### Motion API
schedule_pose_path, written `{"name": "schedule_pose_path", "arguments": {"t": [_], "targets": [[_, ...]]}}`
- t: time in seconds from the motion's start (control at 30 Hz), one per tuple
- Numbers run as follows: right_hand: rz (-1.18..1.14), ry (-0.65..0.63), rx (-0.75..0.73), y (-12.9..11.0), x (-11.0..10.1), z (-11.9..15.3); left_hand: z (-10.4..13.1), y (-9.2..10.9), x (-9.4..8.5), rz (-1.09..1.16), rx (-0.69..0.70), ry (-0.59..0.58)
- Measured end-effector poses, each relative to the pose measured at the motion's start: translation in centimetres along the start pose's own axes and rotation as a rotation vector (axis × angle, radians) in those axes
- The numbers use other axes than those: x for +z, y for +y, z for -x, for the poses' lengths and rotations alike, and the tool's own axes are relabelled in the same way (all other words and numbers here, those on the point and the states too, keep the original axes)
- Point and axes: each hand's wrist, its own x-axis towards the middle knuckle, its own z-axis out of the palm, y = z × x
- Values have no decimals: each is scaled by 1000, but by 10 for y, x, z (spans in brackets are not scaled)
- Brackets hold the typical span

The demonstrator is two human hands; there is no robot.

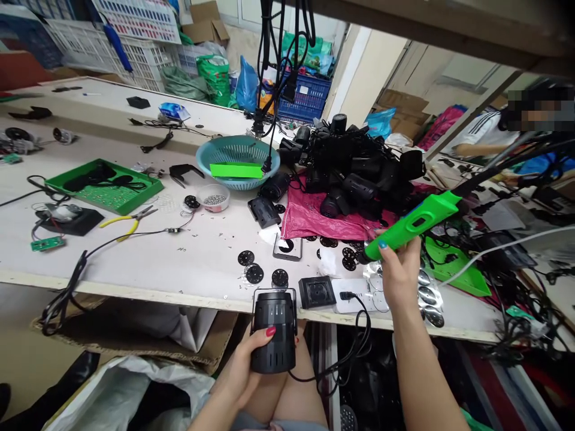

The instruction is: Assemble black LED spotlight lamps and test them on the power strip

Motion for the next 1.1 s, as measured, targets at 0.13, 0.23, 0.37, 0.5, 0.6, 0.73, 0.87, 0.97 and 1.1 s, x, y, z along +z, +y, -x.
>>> {"name": "schedule_pose_path", "arguments": {"t": [0.13, 0.23, 0.37, 0.5, 0.6, 0.73, 0.87, 0.97, 1.1], "targets": [[1, 103, 124, 29, -22, 39, -2, 0, -2, 15, 9, 3], [40, -69, 345, 55, -40, 73, -5, -1, -3, 42, 17, -3], [206, -425, 201, 66, -49, 96, -10, 0, 2, 32, 15, -38], [404, -429, 24, 61, -40, 96, -16, -2, 11, 8, -21, -86], [425, -385, 20, 63, -36, 97, -21, -7, 14, 11, -21, -114], [423, -333, 19, 68, -33, 104, -25, -10, 15, 79, -8, -162], [414, -303, 23, 68, -30, 108, -28, -6, 12, 101, 6, -176], [404, -296, 30, 66, -28, 108, -30, -6, 10, 108, 0, -182], [394, -284, 39, 66, -27, 107, -31, -8, 8, 125, -4, -172]]}}
